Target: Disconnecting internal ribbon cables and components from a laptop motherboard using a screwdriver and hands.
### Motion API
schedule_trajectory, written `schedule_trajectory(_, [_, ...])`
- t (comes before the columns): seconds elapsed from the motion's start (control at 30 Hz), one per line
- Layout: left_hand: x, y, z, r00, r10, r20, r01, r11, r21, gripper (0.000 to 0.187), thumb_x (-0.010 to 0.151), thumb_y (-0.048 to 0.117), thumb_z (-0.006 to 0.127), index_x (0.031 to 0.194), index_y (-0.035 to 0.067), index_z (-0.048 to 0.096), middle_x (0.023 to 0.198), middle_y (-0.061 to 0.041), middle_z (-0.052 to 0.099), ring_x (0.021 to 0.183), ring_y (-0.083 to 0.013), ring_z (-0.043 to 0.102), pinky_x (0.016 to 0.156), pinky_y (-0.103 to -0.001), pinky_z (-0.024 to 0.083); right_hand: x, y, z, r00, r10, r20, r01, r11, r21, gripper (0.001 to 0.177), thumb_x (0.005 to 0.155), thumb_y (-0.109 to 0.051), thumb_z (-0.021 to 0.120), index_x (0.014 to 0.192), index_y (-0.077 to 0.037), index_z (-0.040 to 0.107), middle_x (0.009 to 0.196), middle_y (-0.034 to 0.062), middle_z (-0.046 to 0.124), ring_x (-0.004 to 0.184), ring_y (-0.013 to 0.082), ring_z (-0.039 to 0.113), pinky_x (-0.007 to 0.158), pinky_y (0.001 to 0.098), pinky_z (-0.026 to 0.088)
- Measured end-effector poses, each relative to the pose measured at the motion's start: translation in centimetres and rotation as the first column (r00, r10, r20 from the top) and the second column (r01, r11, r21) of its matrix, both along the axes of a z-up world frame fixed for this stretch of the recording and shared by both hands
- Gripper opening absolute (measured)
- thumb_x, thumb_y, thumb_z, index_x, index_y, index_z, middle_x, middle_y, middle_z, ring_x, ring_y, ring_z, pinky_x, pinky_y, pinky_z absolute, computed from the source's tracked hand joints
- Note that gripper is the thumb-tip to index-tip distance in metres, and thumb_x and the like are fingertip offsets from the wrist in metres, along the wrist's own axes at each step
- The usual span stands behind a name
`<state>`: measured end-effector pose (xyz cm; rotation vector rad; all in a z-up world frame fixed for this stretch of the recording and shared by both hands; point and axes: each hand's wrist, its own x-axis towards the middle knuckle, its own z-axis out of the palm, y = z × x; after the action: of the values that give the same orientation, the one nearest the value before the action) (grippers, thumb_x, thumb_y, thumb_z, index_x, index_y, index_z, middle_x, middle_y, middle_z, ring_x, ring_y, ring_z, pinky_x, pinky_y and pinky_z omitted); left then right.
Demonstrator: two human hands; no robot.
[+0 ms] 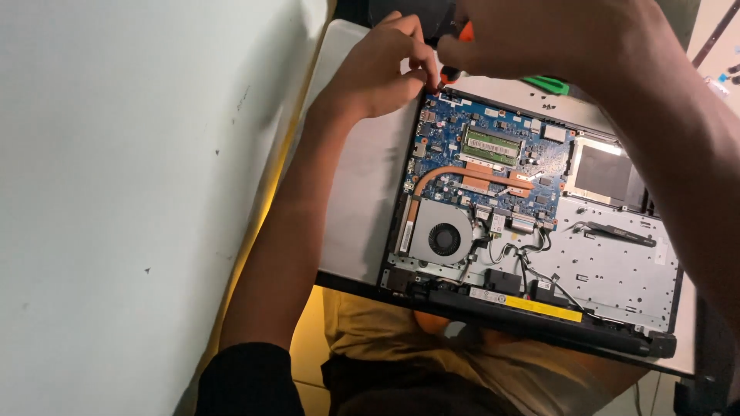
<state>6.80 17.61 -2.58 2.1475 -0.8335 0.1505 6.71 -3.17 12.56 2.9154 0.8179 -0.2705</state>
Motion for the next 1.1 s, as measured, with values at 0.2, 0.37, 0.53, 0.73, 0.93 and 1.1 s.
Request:
schedule_trajectory(0.2, [0.7, -0.8, -2.1, 0.996, 0.006, 0.088, 0.003, 0.996, -0.094, 0.023, 0.092, -0.001, 0.074, 0.098, 0.010, 0.093, 0.090, -0.002, 0.052, 0.092, -0.0237, 0.048, 0.066, -0.042, 0.041, 0.6, 2.6, 1.6, 0.987, 0.076, -0.140, -0.082, 0.996, -0.040, 0.061, 0.108, -0.041, 0.067, 0.065, -0.008, 0.038, 0.054, 0.0052, 0.032, 0.051, 0.0226, 0.024, 0.054, 0.0464, 0.019])
schedule_trajectory(0.37, [1.0, -1.0, -2.9, 0.997, 0.041, -0.059, -0.057, 0.953, -0.298, 0.035, 0.100, 0.023, 0.080, 0.069, 0.011, 0.068, 0.090, 0.001, 0.056, 0.094, -0.0200, 0.050, 0.078, -0.041, 0.042, 0.3, 2.8, 2.4, 0.980, -0.120, -0.158, 0.089, 0.978, -0.190, 0.057, 0.117, -0.046, 0.063, 0.091, 0.003, 0.078, 0.102, 0.0211, 0.080, 0.095, 0.0468, 0.079, 0.083, 0.0628, 0.061])
schedule_trajectory(0.53, [1.0, -1.0, -2.7, 0.998, 0.011, -0.055, -0.026, 0.960, -0.280, 0.028, 0.102, 0.023, 0.071, 0.079, 0.015, 0.085, 0.090, 0.001, 0.058, 0.094, -0.0208, 0.052, 0.077, -0.042, 0.041, 1.1, 2.0, 2.1, 0.971, -0.041, -0.234, 0.006, 0.989, -0.151, 0.060, 0.112, -0.042, 0.066, 0.070, -0.002, 0.055, 0.074, 0.0116, 0.057, 0.063, 0.0330, 0.054, 0.061, 0.0497, 0.046])
schedule_trajectory(0.73, [0.8, -1.1, -2.8, 0.996, 0.013, -0.085, -0.038, 0.952, -0.303, 0.025, 0.098, 0.013, 0.075, 0.084, 0.023, 0.092, 0.092, 0.003, 0.061, 0.096, -0.0207, 0.055, 0.076, -0.042, 0.046, 2.1, 1.6, 1.5, 0.970, -0.028, -0.242, -0.014, 0.985, -0.172, 0.074, 0.118, -0.057, 0.064, 0.070, -0.001, 0.059, 0.068, 0.0128, 0.059, 0.061, 0.0349, 0.057, 0.061, 0.0498, 0.048])
schedule_trajectory(0.93, [0.6, -1.0, -2.7, 0.998, 0.009, -0.067, -0.028, 0.954, -0.298, 0.020, 0.095, 0.008, 0.076, 0.081, 0.015, 0.087, 0.091, 0.002, 0.057, 0.094, -0.0213, 0.051, 0.076, -0.040, 0.043, 1.6, 2.2, 1.9, 0.970, -0.020, -0.241, -0.025, 0.983, -0.182, 0.054, 0.110, -0.039, 0.061, 0.071, -0.001, 0.057, 0.071, 0.0130, 0.059, 0.065, 0.0363, 0.060, 0.061, 0.0511, 0.049])
schedule_trajectory(1.1, [0.6, -0.8, -2.0, 0.999, -0.002, -0.036, -0.009, 0.958, -0.288, 0.021, 0.100, 0.016, 0.079, 0.083, 0.016, 0.091, 0.090, -0.001, 0.058, 0.093, -0.0217, 0.050, 0.073, -0.042, 0.041, 1.5, 2.0, 2.1, 0.957, 0.060, -0.283, -0.111, 0.979, -0.168, 0.061, 0.121, -0.054, 0.061, 0.082, -0.007, 0.069, 0.066, 0.0115, 0.065, 0.061, 0.0376, 0.057, 0.069, 0.0508, 0.050])
